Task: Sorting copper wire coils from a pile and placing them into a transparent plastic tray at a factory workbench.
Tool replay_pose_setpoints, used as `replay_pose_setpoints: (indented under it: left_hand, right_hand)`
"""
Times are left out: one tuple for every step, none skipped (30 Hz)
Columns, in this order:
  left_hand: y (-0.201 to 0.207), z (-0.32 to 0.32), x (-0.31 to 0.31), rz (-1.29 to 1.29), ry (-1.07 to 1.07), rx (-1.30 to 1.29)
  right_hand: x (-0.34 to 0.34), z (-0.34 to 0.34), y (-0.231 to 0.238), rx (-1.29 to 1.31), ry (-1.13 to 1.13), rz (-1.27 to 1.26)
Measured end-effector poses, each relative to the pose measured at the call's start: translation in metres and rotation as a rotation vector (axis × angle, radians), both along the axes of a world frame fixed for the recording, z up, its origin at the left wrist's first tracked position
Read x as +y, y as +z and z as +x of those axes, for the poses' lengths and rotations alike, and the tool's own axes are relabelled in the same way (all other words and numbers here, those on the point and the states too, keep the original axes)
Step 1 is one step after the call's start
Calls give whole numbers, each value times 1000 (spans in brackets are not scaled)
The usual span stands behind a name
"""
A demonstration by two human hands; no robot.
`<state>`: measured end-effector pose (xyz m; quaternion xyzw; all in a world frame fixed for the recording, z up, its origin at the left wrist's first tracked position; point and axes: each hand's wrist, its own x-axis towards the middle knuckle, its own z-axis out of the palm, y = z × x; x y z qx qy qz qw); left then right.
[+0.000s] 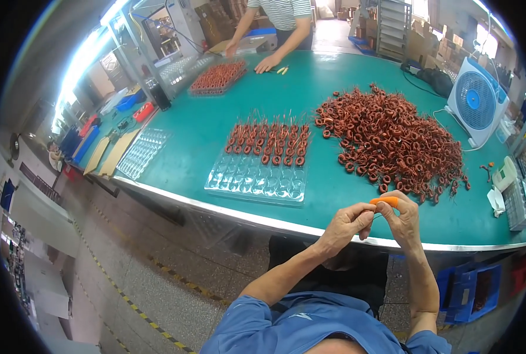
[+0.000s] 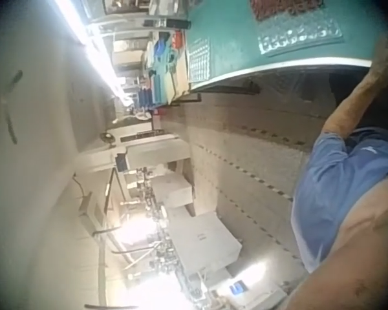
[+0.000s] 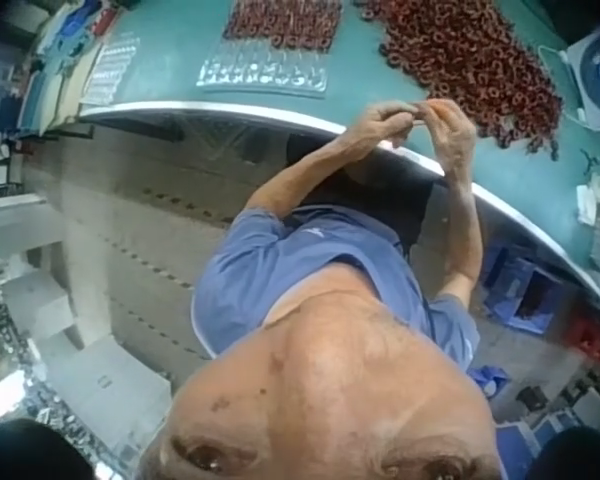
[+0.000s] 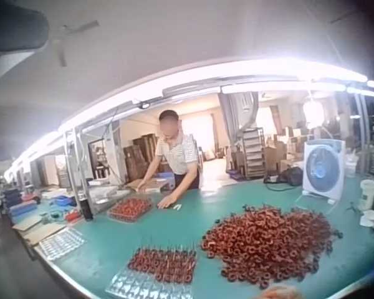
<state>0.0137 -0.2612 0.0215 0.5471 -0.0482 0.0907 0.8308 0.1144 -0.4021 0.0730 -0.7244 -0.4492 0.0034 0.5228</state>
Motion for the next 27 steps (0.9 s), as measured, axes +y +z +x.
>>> replay_pose_setpoints:
  left_hand:
    - [-2,1,-2,-35,25,19]
    - [-3,4,-3,-98,12,36]
    - [-1,7,-3,-160,1,53]
    - [2,9,-7,-232,-38,52]
    - [5,11,-12,-274,-78,27]
    - [11,12,-16,-317,-117,0]
    - [15,14,-16,-310,-114,-12]
    - [13,17,-15,-313,-99,-10]
    - [11,23,-15,-257,-64,-29]
    - [10,27,-15,-198,-29,-49]
    - [9,29,-16,-223,7,-54]
    - [9,29,-15,-219,-1,-55]
    - [8,28,-15,-185,37,-51]
    - [8,26,-14,-150,75,-47]
    - [11,23,-14,-130,104,-51]
    - [14,20,-15,-124,95,-56]
    - [17,17,-17,-90,132,-52]
    - [20,14,-20,-55,175,-49]
    - [16,15,-22,-99,185,-71]
    - [16,15,-22,-92,181,-77]
    - [14,14,-20,-118,193,-68]
    - [13,12,-20,-144,205,-59]
    - [12,11,-19,-139,202,-60]
    - [12,9,-19,-96,220,-59]
    - [11,7,-18,-53,237,-56]
    - [11,3,-18,-50,238,-56]
    - [12,0,-17,17,245,-79]
  right_hand:
    - [-1,-2,2,-79,-47,-6]
    - [-1,-3,3,-76,-38,-10]
    - [-2,-4,3,-343,-95,22]
    - [-2,-5,4,-608,-150,58]
    - [-5,-6,3,-592,-174,80]
    - [-5,-7,8,-574,-188,102]
    - [-6,-8,13,-556,-202,125]
    - [-6,-6,15,-579,-187,120]
    - [-6,-9,18,-667,-198,132]
    - [-4,-14,22,-756,-209,146]
    - [-4,-22,24,-881,-186,121]
    - [-5,-22,22,-808,-186,143]
    - [-5,-21,20,-736,-186,167]
    - [-6,-16,18,-561,-144,142]
    - [-5,-14,14,-324,-110,199]
    - [-4,-12,12,-88,-74,257]
    - [-8,-14,12,157,-59,264]
    - [-6,-14,8,240,-28,328]
    - [-3,-12,1,322,4,391]
    - [-1,-10,-5,357,10,400]
    - [2,-10,-8,354,10,406]
    - [6,-12,-9,392,3,412]
    - [8,-13,-12,431,-3,418]
    - [8,-11,-14,418,-9,391]
    - [9,-13,-15,418,-7,394]
    - [10,-16,-14,410,-7,387]
    - [11,-17,-13,402,-7,381]
